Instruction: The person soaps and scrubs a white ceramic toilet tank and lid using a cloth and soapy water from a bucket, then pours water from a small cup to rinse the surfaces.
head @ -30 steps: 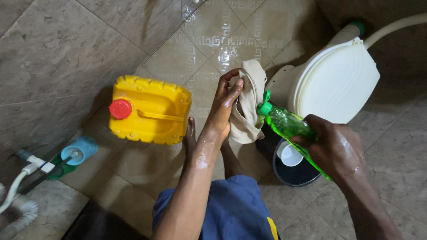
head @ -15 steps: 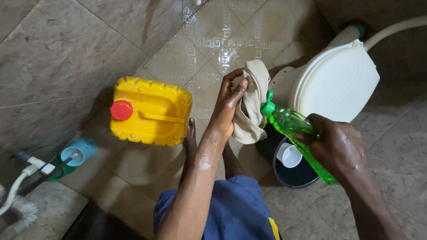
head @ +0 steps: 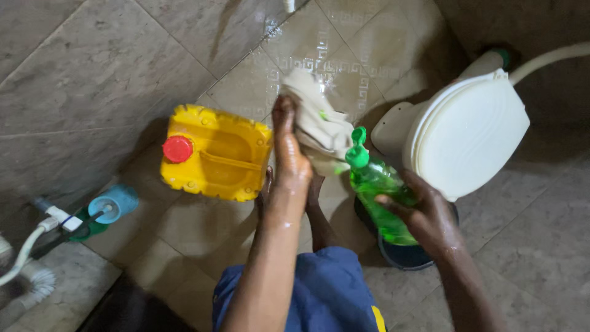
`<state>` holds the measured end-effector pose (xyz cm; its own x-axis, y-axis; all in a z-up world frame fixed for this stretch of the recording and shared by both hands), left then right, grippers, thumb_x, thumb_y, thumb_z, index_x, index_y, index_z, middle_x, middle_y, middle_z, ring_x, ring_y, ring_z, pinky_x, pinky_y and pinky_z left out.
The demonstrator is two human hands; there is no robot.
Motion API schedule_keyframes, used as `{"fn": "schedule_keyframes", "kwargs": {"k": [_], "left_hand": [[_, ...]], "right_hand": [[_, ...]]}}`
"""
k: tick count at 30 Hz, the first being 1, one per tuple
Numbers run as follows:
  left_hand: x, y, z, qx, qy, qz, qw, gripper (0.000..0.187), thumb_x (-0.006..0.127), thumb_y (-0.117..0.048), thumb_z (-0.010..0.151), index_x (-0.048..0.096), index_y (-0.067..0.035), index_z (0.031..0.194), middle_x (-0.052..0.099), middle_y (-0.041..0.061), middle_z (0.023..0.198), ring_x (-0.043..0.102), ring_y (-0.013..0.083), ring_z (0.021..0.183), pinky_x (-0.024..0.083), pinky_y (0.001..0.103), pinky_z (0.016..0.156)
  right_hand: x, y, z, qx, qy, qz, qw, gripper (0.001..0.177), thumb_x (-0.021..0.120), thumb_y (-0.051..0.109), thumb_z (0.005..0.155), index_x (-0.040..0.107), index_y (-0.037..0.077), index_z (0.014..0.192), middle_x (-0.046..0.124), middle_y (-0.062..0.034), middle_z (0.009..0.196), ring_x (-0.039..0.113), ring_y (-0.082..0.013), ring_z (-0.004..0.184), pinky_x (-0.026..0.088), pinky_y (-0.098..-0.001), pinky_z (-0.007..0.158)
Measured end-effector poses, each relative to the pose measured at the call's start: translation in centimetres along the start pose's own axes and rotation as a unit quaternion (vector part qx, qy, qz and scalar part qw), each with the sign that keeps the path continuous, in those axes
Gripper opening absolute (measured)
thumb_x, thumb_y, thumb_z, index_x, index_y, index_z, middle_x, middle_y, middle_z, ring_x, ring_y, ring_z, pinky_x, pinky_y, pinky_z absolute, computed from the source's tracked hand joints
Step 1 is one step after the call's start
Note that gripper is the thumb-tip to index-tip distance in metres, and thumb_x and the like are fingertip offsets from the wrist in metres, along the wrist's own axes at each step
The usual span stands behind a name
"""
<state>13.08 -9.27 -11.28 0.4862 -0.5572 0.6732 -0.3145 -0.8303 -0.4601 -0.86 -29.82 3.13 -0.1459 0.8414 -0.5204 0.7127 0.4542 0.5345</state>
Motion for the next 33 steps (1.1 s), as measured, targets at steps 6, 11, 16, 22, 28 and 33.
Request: {"fn": "schedule_keyframes", "kwargs": {"k": [6, 11, 16, 22, 28, 33], "left_hand": [[-1.0, -5.4, 0.3, 0.002, 0.050, -0.069, 0.996, 0.060, 0.066, -0.039, 0.097, 0.050, -0.013, 0.149, 0.056, 0.006, 0.149, 0.054, 0.0228, 0.136, 0.045, 0.044, 0.116], [-4.7, -11.4, 0.1, 0.043, 0.031, -0.089, 0.995, 0.066, 0.067, -0.044, 0.097, 0.051, -0.007, 0.149, 0.059, 0.010, 0.145, 0.057, 0.0273, 0.132, 0.046, 0.047, 0.114], [-10.8, -19.3, -1.3, 0.147, -0.023, -0.057, 0.987, 0.062, 0.067, -0.043, 0.096, 0.055, -0.008, 0.146, 0.060, 0.007, 0.147, 0.057, 0.0259, 0.135, 0.046, 0.045, 0.117], [-15.2, -22.6, -3.8, 0.172, -0.010, -0.100, 0.980, 0.052, 0.058, -0.039, 0.104, 0.055, -0.010, 0.147, 0.058, 0.006, 0.149, 0.057, 0.0233, 0.137, 0.045, 0.043, 0.120], [-17.0, -22.9, -5.7, 0.173, -0.029, -0.130, 0.976, 0.051, 0.054, -0.040, 0.105, 0.056, -0.007, 0.144, 0.064, 0.012, 0.139, 0.064, 0.0274, 0.125, 0.051, 0.045, 0.113], [-15.2, -20.6, -5.9, 0.132, -0.018, -0.098, 0.986, 0.056, 0.048, -0.044, 0.107, 0.057, -0.001, 0.143, 0.068, 0.019, 0.131, 0.067, 0.0303, 0.120, 0.053, 0.046, 0.109]], "right_hand": [[8.4, 0.1, 3.7, -0.047, 0.144, 0.333, 0.931, 0.059, 0.071, -0.007, 0.080, 0.050, 0.008, 0.133, 0.066, -0.0114, 0.124, 0.066, -0.0213, 0.113, 0.056, -0.0349, 0.096], [14.3, 5.7, 6.1, -0.162, 0.242, 0.377, 0.879, 0.064, 0.070, -0.005, 0.085, 0.049, 0.002, 0.145, 0.055, -0.0111, 0.142, 0.051, -0.0207, 0.133, 0.045, -0.0349, 0.109], [18.5, 9.1, 8.0, -0.147, 0.326, 0.421, 0.833, 0.071, 0.073, 0.009, 0.085, 0.047, 0.006, 0.151, 0.055, -0.0109, 0.133, 0.052, -0.0247, 0.126, 0.044, -0.0390, 0.105], [23.3, 12.7, 9.9, -0.168, 0.344, 0.403, 0.831, 0.059, 0.073, 0.014, 0.089, 0.048, 0.005, 0.143, 0.058, -0.0121, 0.128, 0.056, -0.0269, 0.124, 0.046, -0.0435, 0.108], [26.6, 11.9, 12.6, -0.093, 0.277, 0.646, 0.706, 0.057, 0.075, 0.013, 0.090, 0.044, 0.016, 0.138, 0.056, -0.0104, 0.126, 0.055, -0.0294, 0.122, 0.049, -0.0505, 0.106], [28.7, 9.4, 13.6, -0.076, 0.202, 0.571, 0.792, 0.055, 0.070, 0.014, 0.087, 0.046, 0.014, 0.137, 0.061, -0.0119, 0.124, 0.061, -0.0296, 0.114, 0.054, -0.0502, 0.101]]}}
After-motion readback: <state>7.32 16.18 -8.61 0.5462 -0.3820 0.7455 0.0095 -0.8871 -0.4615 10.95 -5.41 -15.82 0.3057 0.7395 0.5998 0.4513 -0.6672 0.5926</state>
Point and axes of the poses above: each hand's wrist, its own z-axis towards the middle knuckle, its own x-axis out of the palm, y = z × x, the point moved 10 cm from there along z, towards the middle knuckle
